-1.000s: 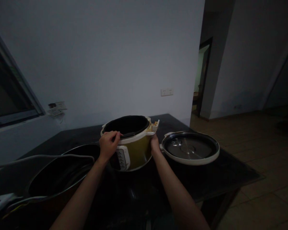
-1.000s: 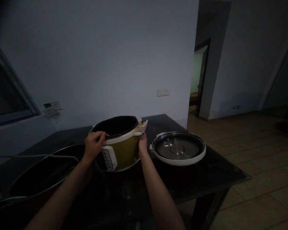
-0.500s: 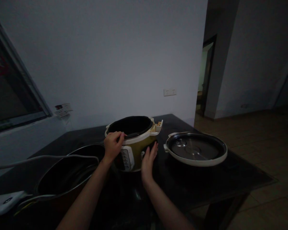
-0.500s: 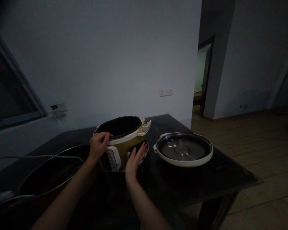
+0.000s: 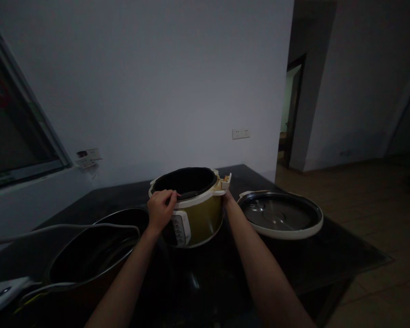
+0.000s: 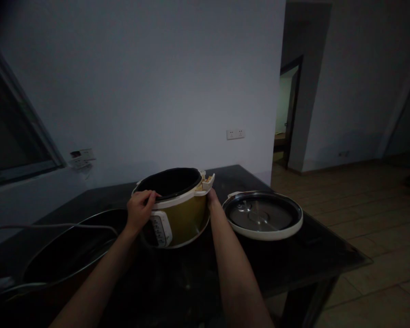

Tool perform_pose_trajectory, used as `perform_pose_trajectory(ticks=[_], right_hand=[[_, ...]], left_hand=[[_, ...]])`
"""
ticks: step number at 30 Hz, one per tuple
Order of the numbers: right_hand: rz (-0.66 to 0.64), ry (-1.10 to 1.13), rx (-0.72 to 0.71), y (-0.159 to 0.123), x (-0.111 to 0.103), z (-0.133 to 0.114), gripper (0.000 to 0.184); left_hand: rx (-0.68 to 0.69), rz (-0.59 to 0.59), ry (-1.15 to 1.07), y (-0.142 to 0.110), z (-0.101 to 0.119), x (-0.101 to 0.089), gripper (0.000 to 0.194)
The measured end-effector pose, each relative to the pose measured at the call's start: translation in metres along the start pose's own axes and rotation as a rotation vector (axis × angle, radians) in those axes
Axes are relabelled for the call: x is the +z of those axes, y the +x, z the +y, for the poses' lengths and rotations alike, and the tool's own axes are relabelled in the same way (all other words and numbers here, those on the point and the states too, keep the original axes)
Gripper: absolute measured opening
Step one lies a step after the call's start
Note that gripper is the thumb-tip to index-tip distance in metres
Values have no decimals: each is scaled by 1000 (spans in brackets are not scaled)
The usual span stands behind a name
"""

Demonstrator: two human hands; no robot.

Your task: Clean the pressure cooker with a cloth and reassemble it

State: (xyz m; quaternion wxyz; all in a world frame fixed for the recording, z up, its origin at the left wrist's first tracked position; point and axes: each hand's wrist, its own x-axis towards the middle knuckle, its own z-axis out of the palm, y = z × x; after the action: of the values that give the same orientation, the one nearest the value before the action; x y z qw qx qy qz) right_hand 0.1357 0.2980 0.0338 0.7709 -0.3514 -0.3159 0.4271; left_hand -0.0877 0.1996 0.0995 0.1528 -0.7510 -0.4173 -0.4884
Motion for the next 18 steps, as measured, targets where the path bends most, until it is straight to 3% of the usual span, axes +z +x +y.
perform_pose_trajectory(ticks=[3,8,13,16,18], right_hand=[[52,-74,34,-31,-9,11,41],[218,-179,17,-105,-19,40,62],[279,-224,78,-178,-2,68,96],[248,-237,125,-210,13,74,97],[235,-262,117,-215,18,71,94]], left_hand=[[7,7,-4,-1,-1,0,33],[12,16,2,0,-1,1,33],[18,13,8,1,0,2,33],[17,26,4,0,-1,2,32],[13,32,5,-1,-2,3,32]])
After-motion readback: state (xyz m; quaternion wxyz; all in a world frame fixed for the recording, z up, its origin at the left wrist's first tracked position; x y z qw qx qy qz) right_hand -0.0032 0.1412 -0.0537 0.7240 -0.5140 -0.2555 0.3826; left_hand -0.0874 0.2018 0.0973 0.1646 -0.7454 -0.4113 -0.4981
